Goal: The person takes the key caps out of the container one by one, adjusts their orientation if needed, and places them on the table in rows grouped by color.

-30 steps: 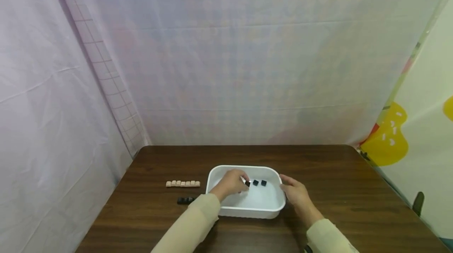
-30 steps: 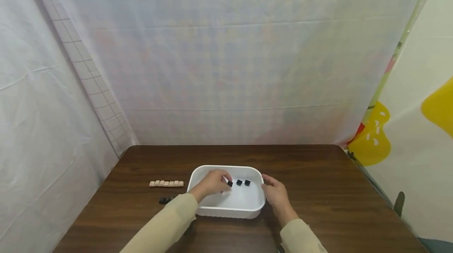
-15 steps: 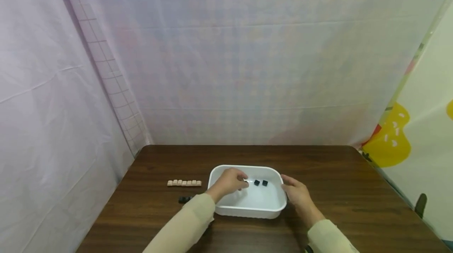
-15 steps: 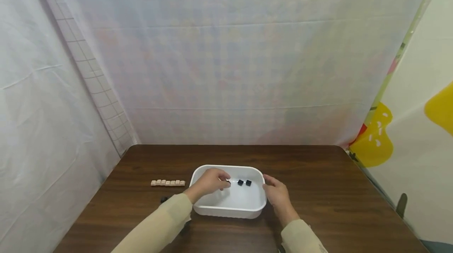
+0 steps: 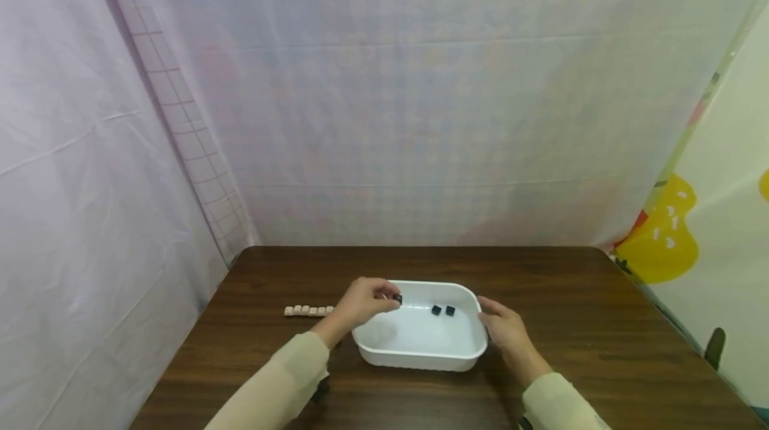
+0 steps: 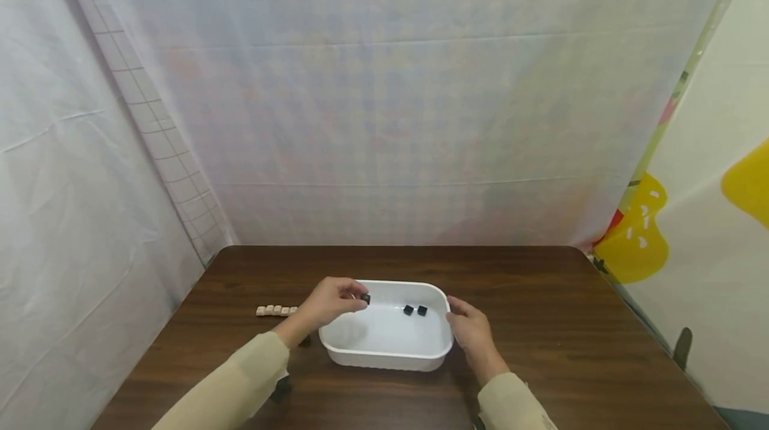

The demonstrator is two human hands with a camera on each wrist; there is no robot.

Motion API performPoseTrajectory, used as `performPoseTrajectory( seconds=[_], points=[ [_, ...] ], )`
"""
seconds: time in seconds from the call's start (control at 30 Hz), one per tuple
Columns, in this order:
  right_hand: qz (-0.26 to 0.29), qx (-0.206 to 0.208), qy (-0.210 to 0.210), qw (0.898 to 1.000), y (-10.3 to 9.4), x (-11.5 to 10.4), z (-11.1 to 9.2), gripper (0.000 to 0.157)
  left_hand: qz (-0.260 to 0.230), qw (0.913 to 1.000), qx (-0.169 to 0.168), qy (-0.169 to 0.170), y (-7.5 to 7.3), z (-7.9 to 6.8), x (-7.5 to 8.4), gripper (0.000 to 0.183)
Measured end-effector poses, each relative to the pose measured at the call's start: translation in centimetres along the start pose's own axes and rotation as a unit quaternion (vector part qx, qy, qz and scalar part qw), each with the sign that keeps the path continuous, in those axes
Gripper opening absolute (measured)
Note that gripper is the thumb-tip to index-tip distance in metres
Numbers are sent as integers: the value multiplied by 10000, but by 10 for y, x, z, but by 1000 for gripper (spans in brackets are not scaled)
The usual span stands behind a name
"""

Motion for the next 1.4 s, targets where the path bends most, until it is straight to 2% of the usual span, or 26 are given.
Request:
performPoseTrajectory(
  seconds=[0.13, 0.33, 0.47, 0.53, 0.6, 0.77, 0.87, 0.97, 1.13, 1.4],
  points=[
    [31, -5, -13, 10000, 0, 0, 0, 44, -98, 9999, 35, 17, -15, -10, -6, 20],
    [-81, -27, 117, 9999, 0, -1, 0, 45, -138, 9993, 176, -285, -42, -31, -21, 23],
    [-106, -62, 105, 9999, 0, -2, -1, 44, -273, 9979, 391, -448, -63, -47, -42, 24],
    [-103, -86, 125, 9998, 0, -1, -2, 44, -179, 9970, 480, -574, -73, -56, -54, 24],
    [-98, -128, 160, 9997, -1, -1, -2, 44, 118, 9956, 544, -755, -82, -67, -69, 22],
    [-95, -149, 203, 9996, -3, -2, -2, 44, 672, 9898, 532, -1140, -98, -91, -95, 21],
    [-64, -121, 171, 9998, -4, -2, -1, 44, 950, 9875, 439, -1180, -102, -101, -107, 19],
    [32, -109, 134, 9998, -5, -1, -1, 44, 1014, 9896, 176, -1009, -103, -106, -114, 18],
    [136, -131, 90, 9998, -6, -1, 0, 45, 930, 9932, -247, -653, -100, -110, -115, 17],
    [77, -128, 125, 9998, -6, -1, -1, 44, 810, 9935, -291, -743, -94, -111, -113, 17]
  ],
)
Point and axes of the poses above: each hand's wrist, its own z-axis towards the middle knuckle, its own y-axis out of the palm, x = y × z, the point moved 1 cm from there along z, towards the middle knuckle, and after that the axes turned 6 degrees about z, right-handed, at the moved point
